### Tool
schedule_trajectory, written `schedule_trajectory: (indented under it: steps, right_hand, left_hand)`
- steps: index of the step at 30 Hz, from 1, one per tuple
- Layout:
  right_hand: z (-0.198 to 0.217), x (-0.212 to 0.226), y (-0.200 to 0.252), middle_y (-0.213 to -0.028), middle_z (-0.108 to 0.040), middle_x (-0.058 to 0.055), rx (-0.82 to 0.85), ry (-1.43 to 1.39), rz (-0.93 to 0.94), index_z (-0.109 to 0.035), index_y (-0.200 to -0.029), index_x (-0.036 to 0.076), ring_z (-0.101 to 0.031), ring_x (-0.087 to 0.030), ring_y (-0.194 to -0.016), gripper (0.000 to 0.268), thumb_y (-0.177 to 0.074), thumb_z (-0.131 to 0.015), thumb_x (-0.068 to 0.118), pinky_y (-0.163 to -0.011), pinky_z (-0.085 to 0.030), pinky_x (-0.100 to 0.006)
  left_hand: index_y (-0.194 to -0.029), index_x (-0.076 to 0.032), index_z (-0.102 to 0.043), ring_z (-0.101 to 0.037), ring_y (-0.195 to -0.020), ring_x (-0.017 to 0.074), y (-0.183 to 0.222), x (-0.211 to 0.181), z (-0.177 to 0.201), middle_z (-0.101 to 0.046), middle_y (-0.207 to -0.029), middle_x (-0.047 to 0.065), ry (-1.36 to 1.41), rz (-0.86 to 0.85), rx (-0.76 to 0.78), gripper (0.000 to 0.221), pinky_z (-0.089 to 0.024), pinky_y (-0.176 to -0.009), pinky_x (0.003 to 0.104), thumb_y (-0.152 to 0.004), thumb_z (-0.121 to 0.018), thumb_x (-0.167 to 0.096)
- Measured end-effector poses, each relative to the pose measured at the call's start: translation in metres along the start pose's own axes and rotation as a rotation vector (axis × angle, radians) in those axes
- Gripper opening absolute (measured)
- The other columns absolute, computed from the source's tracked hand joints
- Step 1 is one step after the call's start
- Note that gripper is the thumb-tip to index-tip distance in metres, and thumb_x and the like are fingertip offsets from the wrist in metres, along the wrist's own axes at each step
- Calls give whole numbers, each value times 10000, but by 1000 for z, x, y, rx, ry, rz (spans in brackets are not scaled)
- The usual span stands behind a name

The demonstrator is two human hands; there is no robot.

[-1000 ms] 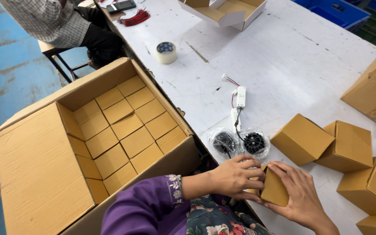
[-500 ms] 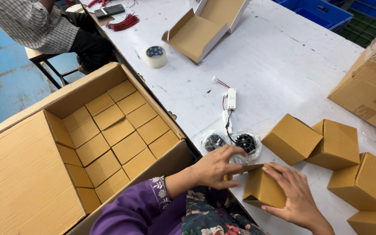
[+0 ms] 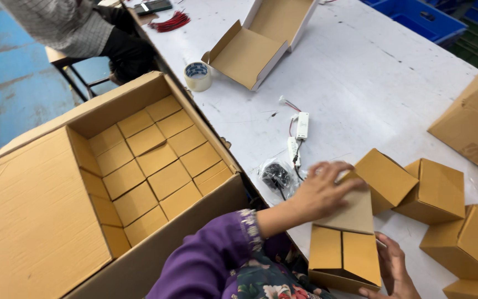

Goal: The person packages light components by placing a LED unit and a driver into small cardboard boxes, closing the boxes, and then stacking or arranging the boxes near a larger shipping container.

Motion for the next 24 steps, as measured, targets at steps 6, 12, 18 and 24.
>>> schedule_trajectory:
  steps: [6,12,18,24]
  right_hand:
    - [33,-26,17,-1369,-475,-89,-83,779,166,-530,-1369,183,-483,-320,-1320,1077,-416,-956,448,-1101,-414,-481]
    - [18,-5,16,-1417,-349,-241,-377,840,139,-461,-1452,116,-500,-327,-1305,1138,-454,-891,452,-1085,-449,-474]
    - [7,22,1,-1361,-393,-192,-230,976,33,-532,-1353,243,-481,-375,-1302,970,-485,-937,397,-1097,-467,-478]
    - [-10,14,-13,-1328,-324,-230,145,1000,-189,-516,-1429,382,-439,-458,-1288,933,-607,-950,464,-1038,-456,-491]
  left_hand:
    - [-1231,-295,-674,-459,-1429,264,-4,-15,-33,-565,-1387,7,16,-86,4,429,-319,-1205,569,-806,-718,-335]
    - [-1166,-249,-690,-447,-1421,184,13,-62,-9,-633,-1310,-55,241,-370,165,302,-325,-1162,463,-957,-682,-467]
    - [-1225,-294,-706,-130,-1628,178,28,-62,13,-556,-1512,-130,-208,-421,410,345,-75,-1360,628,-1051,-531,-535]
    - [-1559,-276,-435,35,-1609,327,7,-40,1,-220,-1706,-18,-282,-276,680,810,44,-1269,635,-948,-392,-806]
Point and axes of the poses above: each hand's wrist, its own y-axis away from the middle knuckle, its own z-axis out of the back of the hand, x = y × z, the point moved 3 cm from there along -y, towards the middle knuckle
